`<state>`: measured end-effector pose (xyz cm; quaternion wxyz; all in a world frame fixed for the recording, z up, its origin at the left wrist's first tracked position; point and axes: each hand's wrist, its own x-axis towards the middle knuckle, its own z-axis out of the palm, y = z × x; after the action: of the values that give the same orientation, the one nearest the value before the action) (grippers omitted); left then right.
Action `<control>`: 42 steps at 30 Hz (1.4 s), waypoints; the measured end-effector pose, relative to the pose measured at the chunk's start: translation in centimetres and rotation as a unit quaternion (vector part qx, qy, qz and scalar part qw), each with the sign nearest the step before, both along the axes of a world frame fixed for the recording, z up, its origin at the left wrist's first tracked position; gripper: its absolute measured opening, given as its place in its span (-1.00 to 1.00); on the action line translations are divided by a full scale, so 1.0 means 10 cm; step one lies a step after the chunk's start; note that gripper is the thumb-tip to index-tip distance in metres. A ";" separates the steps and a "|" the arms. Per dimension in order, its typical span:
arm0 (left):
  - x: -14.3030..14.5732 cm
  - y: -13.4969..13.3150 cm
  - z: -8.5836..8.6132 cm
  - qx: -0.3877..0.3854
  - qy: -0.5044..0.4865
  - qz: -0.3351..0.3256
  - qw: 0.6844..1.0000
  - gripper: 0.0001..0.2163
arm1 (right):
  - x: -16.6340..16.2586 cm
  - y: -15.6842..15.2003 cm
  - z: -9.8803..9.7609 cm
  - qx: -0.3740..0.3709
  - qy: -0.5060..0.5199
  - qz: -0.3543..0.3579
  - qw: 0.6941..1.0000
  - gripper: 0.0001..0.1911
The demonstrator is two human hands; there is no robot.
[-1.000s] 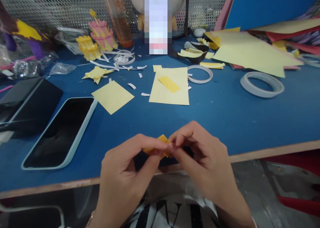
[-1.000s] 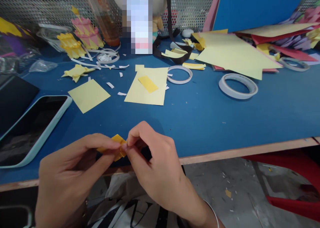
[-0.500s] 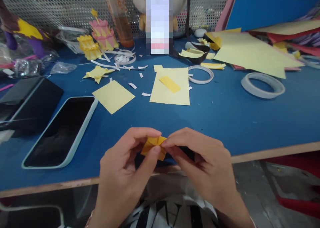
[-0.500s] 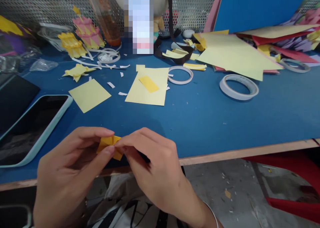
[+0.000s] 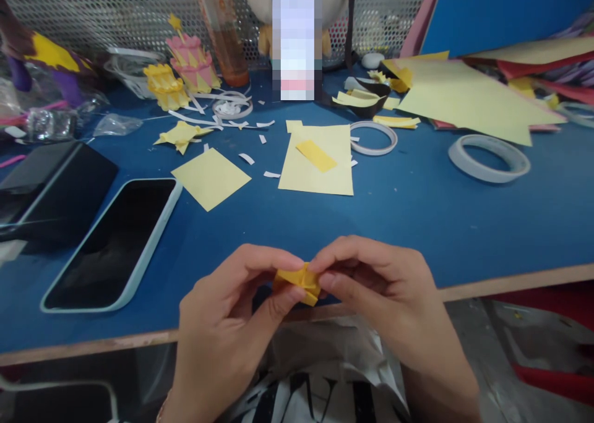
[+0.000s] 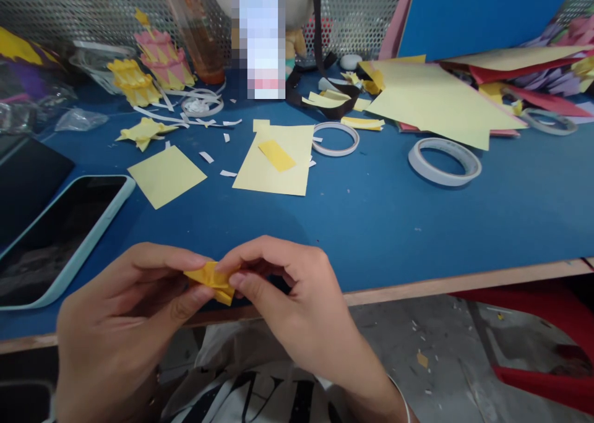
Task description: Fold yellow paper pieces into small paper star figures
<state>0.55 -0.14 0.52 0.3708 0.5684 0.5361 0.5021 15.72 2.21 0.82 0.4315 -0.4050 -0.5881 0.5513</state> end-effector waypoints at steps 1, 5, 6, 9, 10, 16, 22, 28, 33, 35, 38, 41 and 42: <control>0.00 -0.01 0.00 0.002 -0.004 0.000 1.000 -0.73 | 0.01 0.01 0.00 -0.012 0.014 0.013 1.000 -0.82; 0.00 -0.03 -0.03 0.012 -0.022 0.003 1.000 -0.76 | 0.03 0.03 0.00 -0.056 0.063 0.048 0.995 -0.81; 0.00 -0.04 -0.03 0.015 -0.026 0.004 1.000 -0.77 | 0.03 0.03 0.01 -0.066 0.072 0.054 0.994 -0.81; -0.01 -0.05 -0.03 0.016 -0.039 0.003 0.999 -0.78 | 0.04 0.04 0.01 -0.084 0.091 0.066 0.990 -0.79; -0.01 -0.05 -0.03 0.013 -0.044 0.002 0.999 -0.78 | 0.04 0.04 0.01 -0.087 0.095 0.068 0.989 -0.79; -0.03 -0.02 -0.03 0.012 -0.077 -0.025 0.997 -0.74 | 0.06 0.02 0.00 -0.101 0.110 0.070 0.986 -0.79; -0.05 -0.03 -0.02 0.009 -0.089 -0.045 0.995 -0.73 | 0.06 0.04 0.00 -0.101 0.112 0.066 0.986 -0.80; -0.04 -0.02 -0.01 0.016 -0.034 -0.026 0.999 -0.75 | 0.03 0.04 0.01 -0.078 0.101 0.043 0.991 -0.83; -0.01 0.00 0.02 0.001 0.023 -0.010 1.000 -0.79 | -0.03 0.01 0.00 -0.063 0.069 -0.016 0.996 -0.83; 0.00 0.01 0.02 -0.002 0.041 0.001 0.999 -0.80 | -0.04 0.01 0.00 -0.040 0.054 -0.035 0.997 -0.83; 0.01 0.02 0.02 0.021 0.096 0.028 0.995 -0.81 | -0.05 -0.01 0.00 -0.002 0.024 -0.044 0.999 -0.86; 0.02 0.02 0.00 0.046 0.159 0.042 0.985 -0.82 | -0.04 -0.02 0.00 0.035 -0.017 -0.038 0.999 -0.86; 0.03 0.02 -0.01 0.057 0.175 0.049 0.982 -0.82 | -0.04 -0.02 -0.01 0.048 -0.033 -0.035 0.998 -0.83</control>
<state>0.83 0.02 0.44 0.2127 0.6405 0.5903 0.4427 15.33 1.97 0.77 0.4501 -0.4224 -0.6129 0.4933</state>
